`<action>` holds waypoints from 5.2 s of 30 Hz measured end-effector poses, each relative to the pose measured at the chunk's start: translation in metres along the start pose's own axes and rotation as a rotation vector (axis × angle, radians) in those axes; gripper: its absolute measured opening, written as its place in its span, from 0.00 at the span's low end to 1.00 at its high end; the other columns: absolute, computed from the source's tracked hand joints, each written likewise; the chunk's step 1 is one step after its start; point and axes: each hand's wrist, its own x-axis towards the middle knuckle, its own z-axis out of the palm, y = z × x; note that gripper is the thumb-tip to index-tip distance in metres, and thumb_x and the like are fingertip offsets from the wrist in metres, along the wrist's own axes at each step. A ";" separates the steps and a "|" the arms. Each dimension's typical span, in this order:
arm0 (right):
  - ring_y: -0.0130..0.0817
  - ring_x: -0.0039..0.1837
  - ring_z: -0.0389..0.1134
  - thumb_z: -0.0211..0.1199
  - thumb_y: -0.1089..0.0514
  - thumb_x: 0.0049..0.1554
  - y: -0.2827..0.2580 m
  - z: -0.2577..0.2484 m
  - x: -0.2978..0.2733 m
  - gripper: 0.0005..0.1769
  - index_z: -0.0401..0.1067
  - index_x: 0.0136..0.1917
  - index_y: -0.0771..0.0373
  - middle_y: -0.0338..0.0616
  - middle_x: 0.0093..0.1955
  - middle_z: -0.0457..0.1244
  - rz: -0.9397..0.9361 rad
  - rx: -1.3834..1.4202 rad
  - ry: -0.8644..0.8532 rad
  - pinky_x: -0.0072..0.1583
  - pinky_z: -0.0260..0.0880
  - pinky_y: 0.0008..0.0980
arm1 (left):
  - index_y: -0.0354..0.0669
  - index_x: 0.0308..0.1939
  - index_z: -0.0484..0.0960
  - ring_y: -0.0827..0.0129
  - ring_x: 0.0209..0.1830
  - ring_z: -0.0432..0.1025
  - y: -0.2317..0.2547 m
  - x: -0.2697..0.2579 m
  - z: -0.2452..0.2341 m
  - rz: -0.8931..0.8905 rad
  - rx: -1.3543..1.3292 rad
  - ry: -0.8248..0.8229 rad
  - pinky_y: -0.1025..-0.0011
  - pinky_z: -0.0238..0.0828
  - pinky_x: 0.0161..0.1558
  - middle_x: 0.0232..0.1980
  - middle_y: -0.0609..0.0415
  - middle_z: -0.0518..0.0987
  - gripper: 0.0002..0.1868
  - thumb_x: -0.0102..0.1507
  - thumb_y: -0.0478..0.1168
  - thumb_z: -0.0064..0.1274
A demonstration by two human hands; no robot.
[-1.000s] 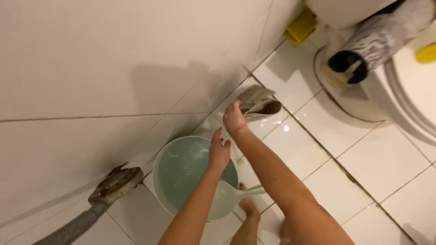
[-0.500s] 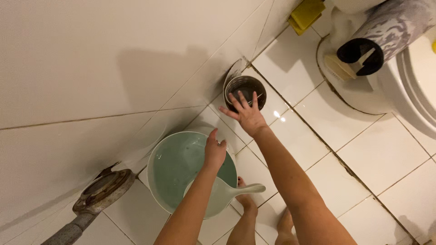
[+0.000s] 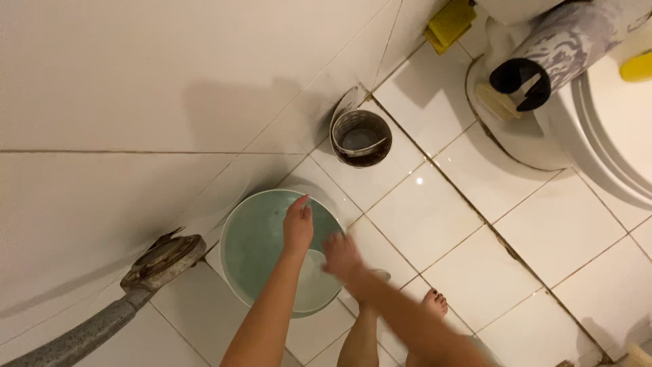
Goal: The person scrubs the tiled bathroom walls and floor using a long-handled mop, then rinses a bath mat in a bucket of water and pours water over the bathroom floor.
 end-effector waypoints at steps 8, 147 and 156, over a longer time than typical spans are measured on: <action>0.50 0.61 0.64 0.60 0.55 0.59 -0.015 0.037 -0.008 0.20 0.67 0.62 0.65 0.51 0.55 0.66 0.410 0.518 -0.361 0.57 0.62 0.51 | 0.45 0.64 0.76 0.48 0.57 0.74 -0.024 -0.031 -0.026 -0.117 0.128 0.057 0.58 0.70 0.58 0.65 0.41 0.75 0.21 0.67 0.41 0.47; 0.63 0.55 0.68 0.66 0.31 0.59 -0.028 -0.115 -0.110 0.40 0.70 0.64 0.70 0.67 0.57 0.66 0.304 0.906 0.404 0.53 0.69 0.56 | 0.42 0.57 0.80 0.68 0.53 0.75 0.234 -0.067 0.066 0.201 0.161 -0.454 0.69 0.69 0.56 0.53 0.53 0.83 0.19 0.65 0.46 0.55; 0.34 0.45 0.70 0.59 0.62 0.59 0.112 -0.086 -0.224 0.07 0.77 0.47 0.62 0.46 0.44 0.71 0.666 1.159 0.964 0.51 0.72 0.36 | 0.39 0.48 0.85 0.67 0.46 0.79 0.226 -0.094 0.118 0.387 0.241 -0.675 0.69 0.74 0.53 0.48 0.48 0.88 0.15 0.66 0.46 0.59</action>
